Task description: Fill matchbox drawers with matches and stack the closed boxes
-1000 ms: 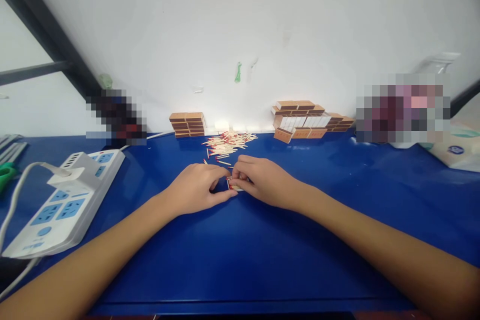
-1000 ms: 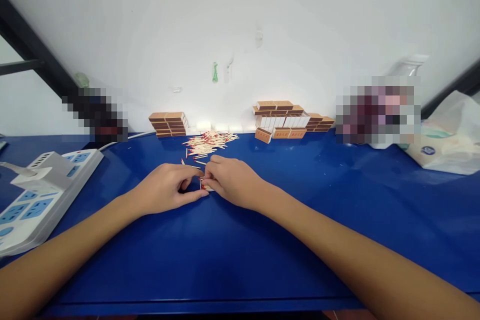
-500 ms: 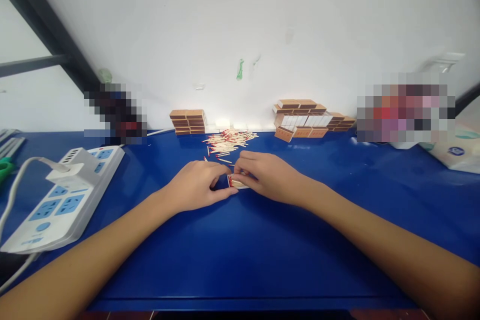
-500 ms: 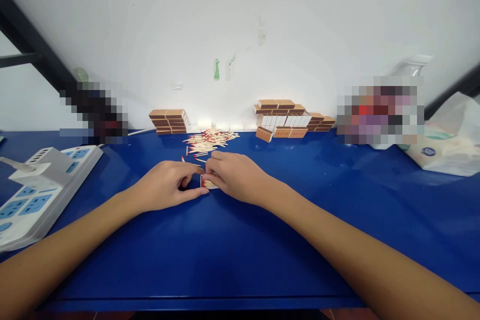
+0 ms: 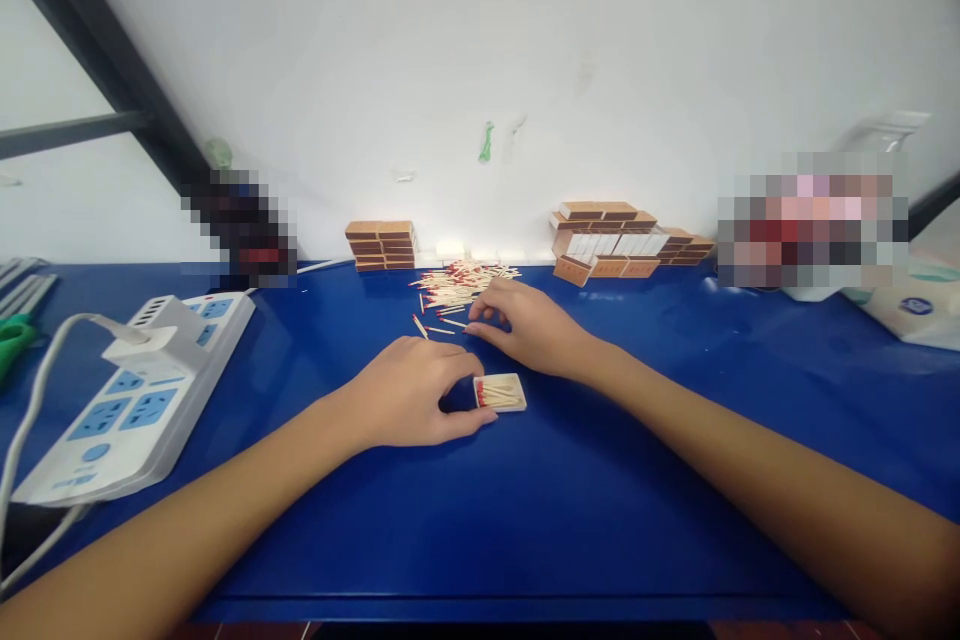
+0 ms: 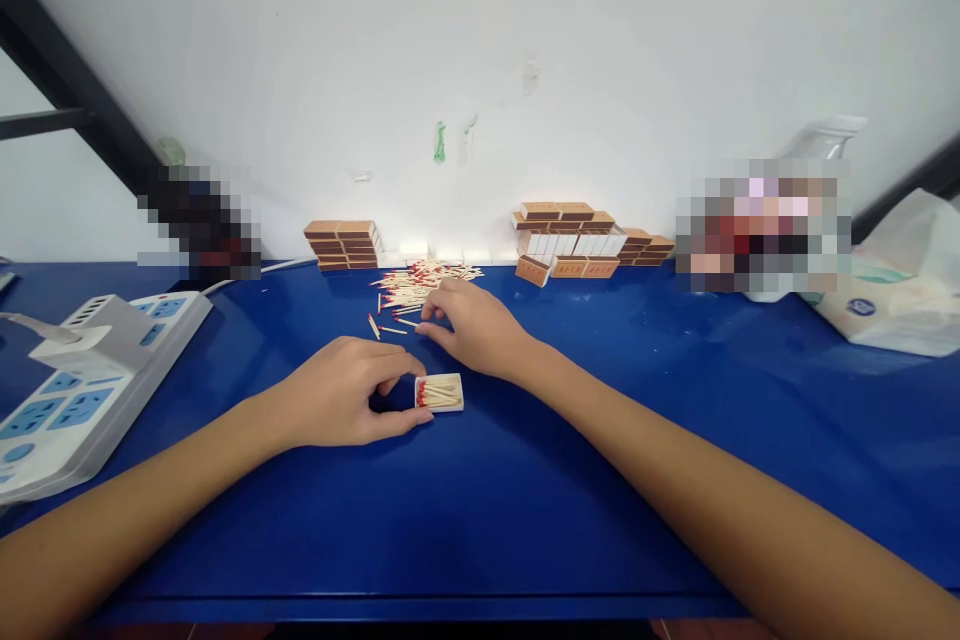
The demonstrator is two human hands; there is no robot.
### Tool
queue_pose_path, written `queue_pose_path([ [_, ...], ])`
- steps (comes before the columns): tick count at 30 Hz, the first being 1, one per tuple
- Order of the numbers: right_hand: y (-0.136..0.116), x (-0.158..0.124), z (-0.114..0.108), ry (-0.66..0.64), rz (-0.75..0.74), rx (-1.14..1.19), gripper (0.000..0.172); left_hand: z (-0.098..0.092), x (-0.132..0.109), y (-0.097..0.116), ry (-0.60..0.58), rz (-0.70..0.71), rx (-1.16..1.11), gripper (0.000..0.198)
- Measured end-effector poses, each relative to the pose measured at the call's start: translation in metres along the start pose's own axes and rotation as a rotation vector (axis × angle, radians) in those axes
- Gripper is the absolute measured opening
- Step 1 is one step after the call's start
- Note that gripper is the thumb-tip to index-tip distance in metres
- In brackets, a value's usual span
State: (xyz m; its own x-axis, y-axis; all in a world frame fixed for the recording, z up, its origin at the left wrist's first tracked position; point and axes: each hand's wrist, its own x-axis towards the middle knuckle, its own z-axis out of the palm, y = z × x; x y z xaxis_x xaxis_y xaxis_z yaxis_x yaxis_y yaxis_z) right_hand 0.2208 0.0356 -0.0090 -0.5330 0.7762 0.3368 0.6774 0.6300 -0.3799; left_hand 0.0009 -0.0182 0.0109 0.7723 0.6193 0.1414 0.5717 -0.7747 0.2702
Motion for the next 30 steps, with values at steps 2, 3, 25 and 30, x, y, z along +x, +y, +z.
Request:
queue_pose_path([
  [2,-0.002,0.001,-0.001,-0.07,0.026,-0.015,0.011,0.001,0.0,-0.001,-0.005,-0.006,0.007,0.031],
  [3,-0.002,0.0,-0.002,-0.108,0.05,-0.017,0.013,0.001,0.0,-0.002,-0.003,-0.016,0.015,0.031],
  [25,0.005,0.025,0.021,-0.037,-0.041,0.055,0.007,0.0,0.003,-0.01,0.003,-0.085,0.029,0.033],
  [30,0.001,0.025,0.02,-0.049,-0.016,0.028,0.009,0.0,0.003,-0.01,0.014,-0.084,0.039,0.033],
])
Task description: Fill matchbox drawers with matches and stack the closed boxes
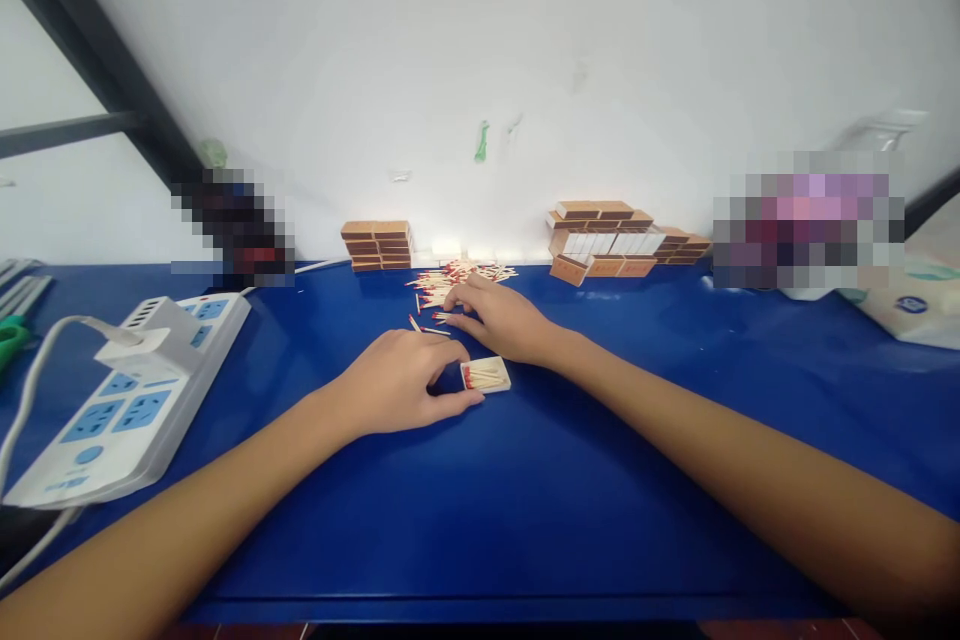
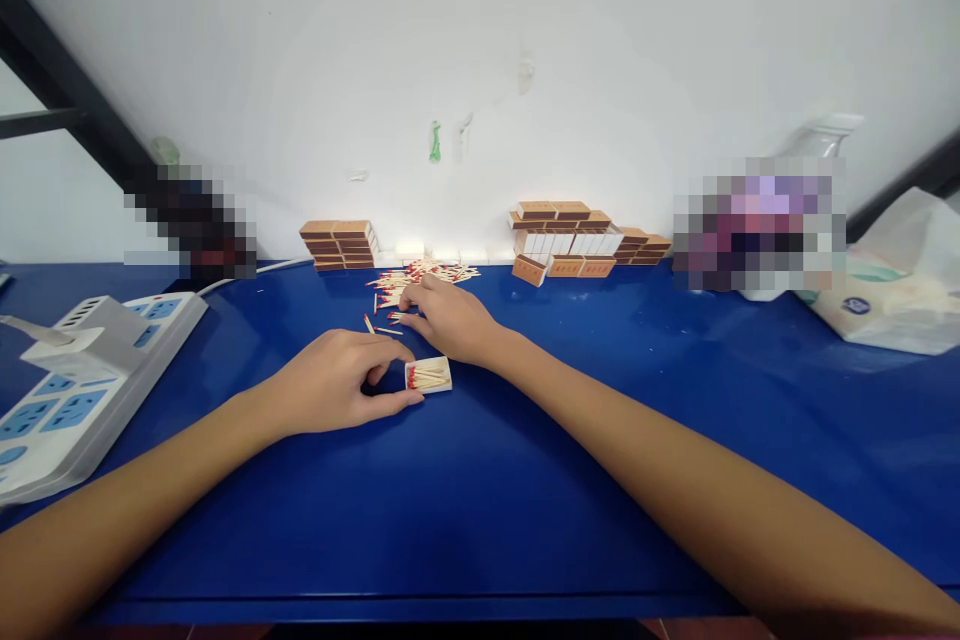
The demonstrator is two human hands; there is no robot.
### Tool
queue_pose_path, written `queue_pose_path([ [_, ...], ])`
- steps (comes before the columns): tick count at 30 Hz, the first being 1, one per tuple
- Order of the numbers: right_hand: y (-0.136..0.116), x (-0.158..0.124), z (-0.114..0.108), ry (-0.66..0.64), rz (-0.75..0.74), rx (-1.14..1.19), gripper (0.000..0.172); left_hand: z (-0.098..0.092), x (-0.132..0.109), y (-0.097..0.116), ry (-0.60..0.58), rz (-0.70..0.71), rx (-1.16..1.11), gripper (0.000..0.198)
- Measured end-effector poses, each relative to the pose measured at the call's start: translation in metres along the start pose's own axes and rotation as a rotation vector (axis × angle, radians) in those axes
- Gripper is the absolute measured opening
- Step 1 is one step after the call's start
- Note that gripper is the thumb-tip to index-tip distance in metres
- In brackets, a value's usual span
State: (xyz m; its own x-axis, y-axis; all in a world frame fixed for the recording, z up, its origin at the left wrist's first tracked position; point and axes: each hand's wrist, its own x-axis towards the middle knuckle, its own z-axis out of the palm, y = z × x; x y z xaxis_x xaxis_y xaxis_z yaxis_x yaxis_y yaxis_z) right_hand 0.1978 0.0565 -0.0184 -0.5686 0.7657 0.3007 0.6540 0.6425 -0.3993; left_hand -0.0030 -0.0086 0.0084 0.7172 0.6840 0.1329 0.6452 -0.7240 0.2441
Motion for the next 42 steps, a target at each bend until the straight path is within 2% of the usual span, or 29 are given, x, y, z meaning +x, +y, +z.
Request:
queue_pose_path([
  [5,0.001,0.0,-0.004,-0.04,0.028,-0.013,0.008,0.0,-0.001,-0.001,-0.001,0.004,-0.013,0.032],
  [11,0.001,-0.009,-0.011,-0.11,0.096,-0.159,0.011,0.001,-0.001,-0.005,0.025,0.003,0.004,0.031],
  [16,0.005,-0.017,-0.013,-0.121,0.089,-0.24,0.013,0.0,0.0,-0.008,0.031,-0.025,0.016,0.033],
  [22,0.008,-0.029,-0.033,-0.071,0.137,-0.051,0.014,0.002,0.002,-0.013,0.091,-0.12,0.014,0.035],
  [27,-0.007,-0.036,-0.047,-0.096,0.079,0.14,0.025,0.003,0.003,-0.016,0.106,-0.188,-0.024,0.034],
  [33,-0.022,-0.04,-0.04,-0.167,0.059,0.085,0.021,0.002,0.003,-0.017,0.11,-0.168,-0.028,0.036],
  [39,-0.018,-0.041,-0.026,-0.175,0.011,-0.015,0.017,0.001,0.002,-0.015,0.079,-0.124,-0.023,0.034],
  [42,-0.018,-0.042,-0.027,-0.185,-0.004,0.014,0.015,-0.001,0.002,-0.016,0.076,-0.115,-0.007,0.033],
])
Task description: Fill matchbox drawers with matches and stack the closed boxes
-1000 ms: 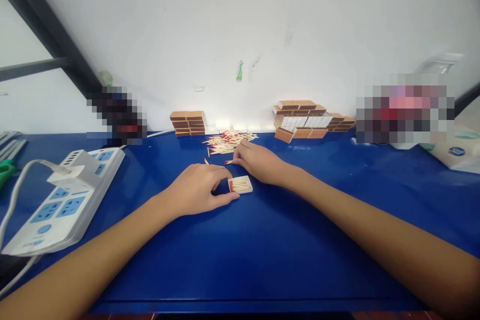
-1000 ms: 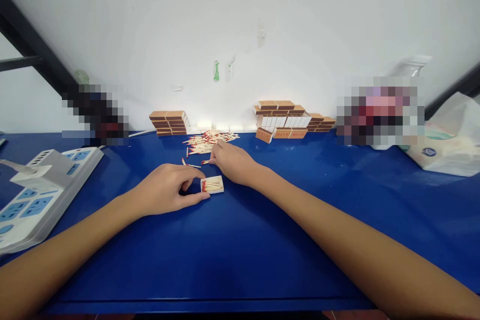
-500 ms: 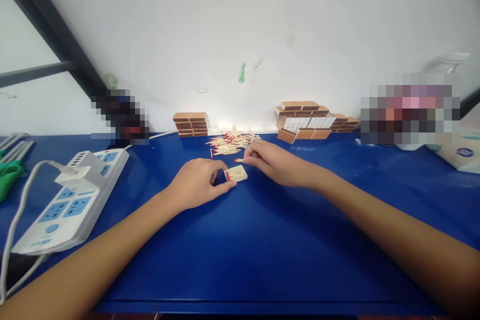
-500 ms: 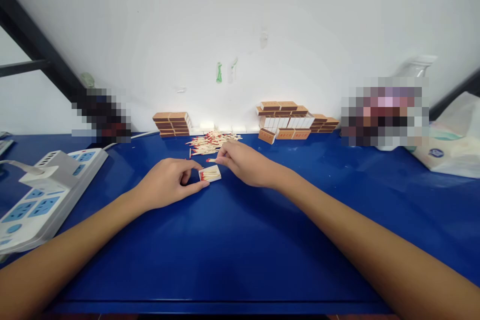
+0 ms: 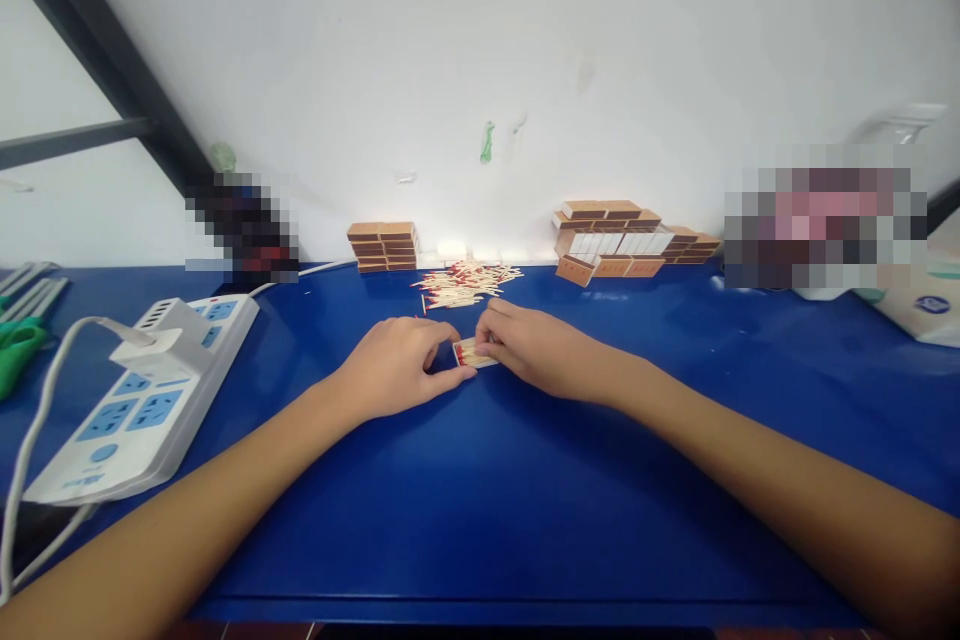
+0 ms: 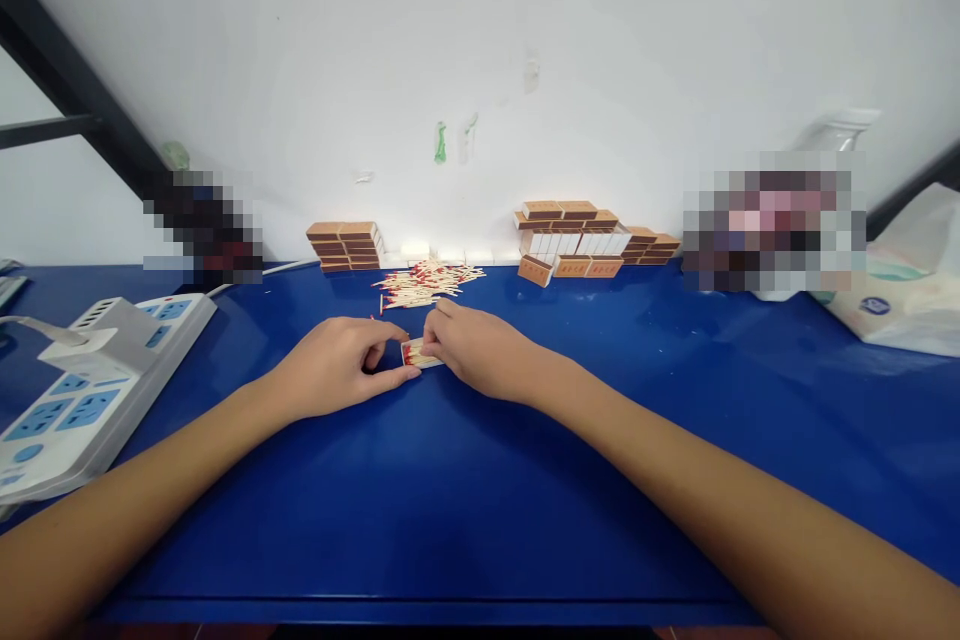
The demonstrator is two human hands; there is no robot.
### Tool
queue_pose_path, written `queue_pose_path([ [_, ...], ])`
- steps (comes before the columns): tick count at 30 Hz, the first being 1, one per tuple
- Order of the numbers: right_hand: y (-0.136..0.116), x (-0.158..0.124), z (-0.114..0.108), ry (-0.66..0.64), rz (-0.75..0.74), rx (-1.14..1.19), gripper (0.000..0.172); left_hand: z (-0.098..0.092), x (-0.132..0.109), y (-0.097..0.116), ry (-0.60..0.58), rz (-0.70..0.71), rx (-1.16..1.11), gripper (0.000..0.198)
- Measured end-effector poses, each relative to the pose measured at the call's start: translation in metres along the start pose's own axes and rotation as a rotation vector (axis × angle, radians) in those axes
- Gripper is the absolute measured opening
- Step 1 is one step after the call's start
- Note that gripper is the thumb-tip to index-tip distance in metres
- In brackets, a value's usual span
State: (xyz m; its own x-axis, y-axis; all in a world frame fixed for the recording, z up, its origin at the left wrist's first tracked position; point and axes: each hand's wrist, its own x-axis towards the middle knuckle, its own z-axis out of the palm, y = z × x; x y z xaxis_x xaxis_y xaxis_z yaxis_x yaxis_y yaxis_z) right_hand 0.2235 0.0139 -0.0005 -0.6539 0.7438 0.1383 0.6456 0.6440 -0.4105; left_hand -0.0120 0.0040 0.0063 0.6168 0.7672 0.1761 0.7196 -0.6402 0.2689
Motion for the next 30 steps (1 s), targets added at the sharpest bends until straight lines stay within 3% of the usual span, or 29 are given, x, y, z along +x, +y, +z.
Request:
queue_pose_path([
  [7,0.003,0.025,0.002,0.23,0.044,0.172,0.011,-0.005,-0.005,0.015,-0.122,0.086,-0.171,0.029],
  [14,-0.004,0.048,0.023,0.132,0.048,0.051,0.01,-0.001,-0.01,0.027,-0.151,0.145,-0.152,0.029],
  [20,-0.001,0.025,-0.002,0.152,0.17,0.055,0.015,-0.008,-0.005,0.011,-0.102,0.075,0.004,0.032],
  [26,-0.016,0.001,-0.015,0.006,0.068,0.141,0.018,-0.011,-0.003,-0.001,-0.049,-0.001,0.059,0.036],
  [30,-0.018,0.012,-0.013,0.076,0.068,0.12,0.019,-0.02,-0.001,-0.008,-0.055,-0.007,0.024,0.036],
])
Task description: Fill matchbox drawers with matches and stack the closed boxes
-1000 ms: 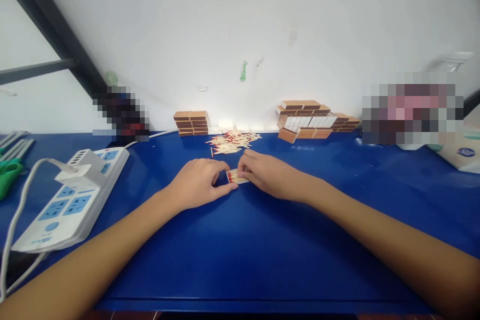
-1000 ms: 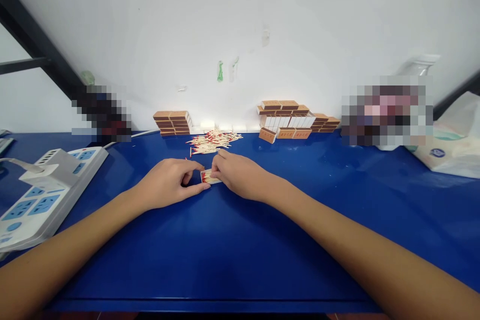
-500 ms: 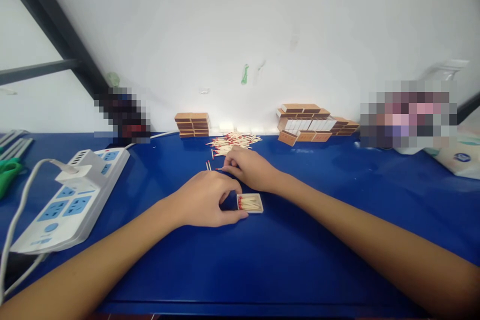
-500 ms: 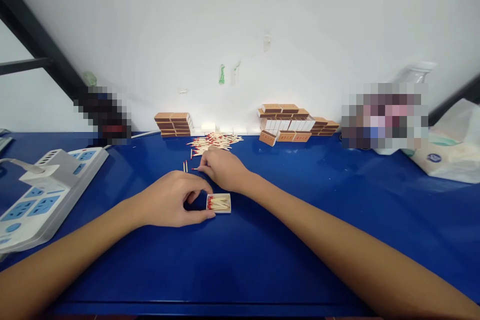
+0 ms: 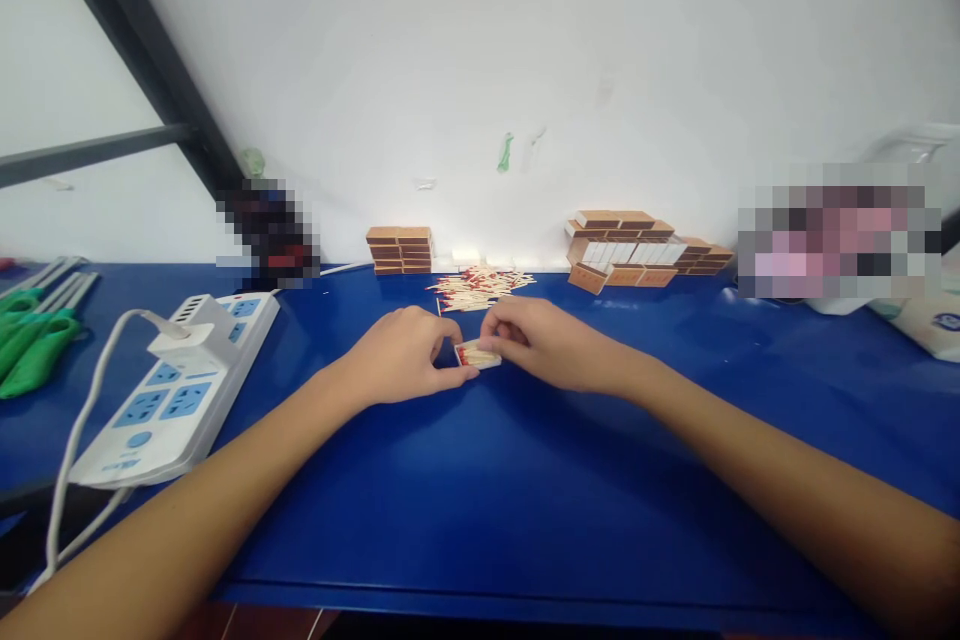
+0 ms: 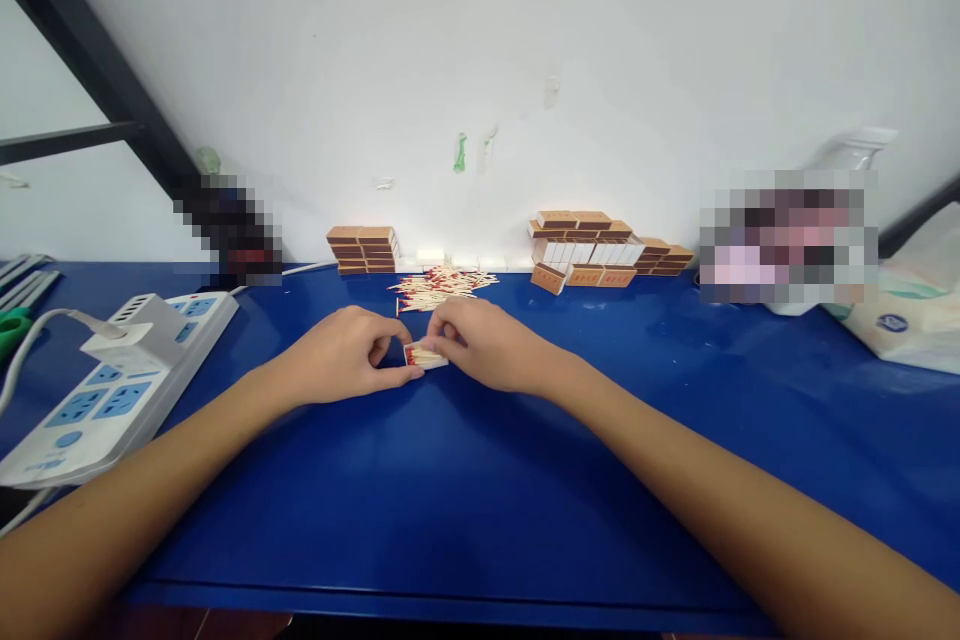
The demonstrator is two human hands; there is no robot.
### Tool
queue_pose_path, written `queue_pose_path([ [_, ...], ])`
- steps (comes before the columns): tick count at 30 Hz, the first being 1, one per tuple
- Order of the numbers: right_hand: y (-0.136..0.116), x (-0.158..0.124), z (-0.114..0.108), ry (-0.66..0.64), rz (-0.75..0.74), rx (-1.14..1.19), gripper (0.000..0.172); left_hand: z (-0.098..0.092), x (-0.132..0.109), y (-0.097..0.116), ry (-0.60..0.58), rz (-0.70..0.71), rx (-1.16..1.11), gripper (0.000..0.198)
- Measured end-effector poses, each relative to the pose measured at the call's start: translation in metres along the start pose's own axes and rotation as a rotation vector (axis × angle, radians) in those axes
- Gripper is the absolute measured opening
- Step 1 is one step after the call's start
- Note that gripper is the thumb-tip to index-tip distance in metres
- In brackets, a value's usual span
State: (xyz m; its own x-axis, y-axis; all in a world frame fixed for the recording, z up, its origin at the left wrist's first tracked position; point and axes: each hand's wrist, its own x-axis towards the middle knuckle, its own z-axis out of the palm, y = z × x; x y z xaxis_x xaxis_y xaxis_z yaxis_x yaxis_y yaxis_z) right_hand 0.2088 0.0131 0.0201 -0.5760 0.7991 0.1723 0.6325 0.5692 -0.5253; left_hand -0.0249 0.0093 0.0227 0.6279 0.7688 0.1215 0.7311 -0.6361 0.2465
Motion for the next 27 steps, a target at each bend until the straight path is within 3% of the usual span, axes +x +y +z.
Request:
queue_pose_path([
  [4,0.005,0.032,0.005,0.184,0.134,-0.019,0.025,-0.023,0.0,-0.015,0.095,-0.057,0.024,0.033],
  [9,-0.008,0.064,0.032,0.133,0.229,-0.115,0.045,-0.048,-0.007,-0.033,0.255,-0.229,0.251,0.024],
  [13,-0.031,0.066,0.054,0.113,0.244,-0.221,0.045,-0.053,-0.012,-0.04,0.377,-0.346,0.35,0.024],
  [16,-0.045,0.064,0.059,0.018,0.224,-0.351,0.038,-0.05,-0.012,-0.041,0.384,-0.36,0.348,0.029],
  [21,-0.047,0.062,0.049,-0.09,0.197,-0.386,0.022,-0.04,-0.009,-0.037,0.332,-0.303,0.307,0.029],
  [27,-0.013,0.028,0.012,-0.083,0.239,-0.401,0.02,-0.029,-0.005,-0.029,0.27,-0.196,0.253,0.031],
])
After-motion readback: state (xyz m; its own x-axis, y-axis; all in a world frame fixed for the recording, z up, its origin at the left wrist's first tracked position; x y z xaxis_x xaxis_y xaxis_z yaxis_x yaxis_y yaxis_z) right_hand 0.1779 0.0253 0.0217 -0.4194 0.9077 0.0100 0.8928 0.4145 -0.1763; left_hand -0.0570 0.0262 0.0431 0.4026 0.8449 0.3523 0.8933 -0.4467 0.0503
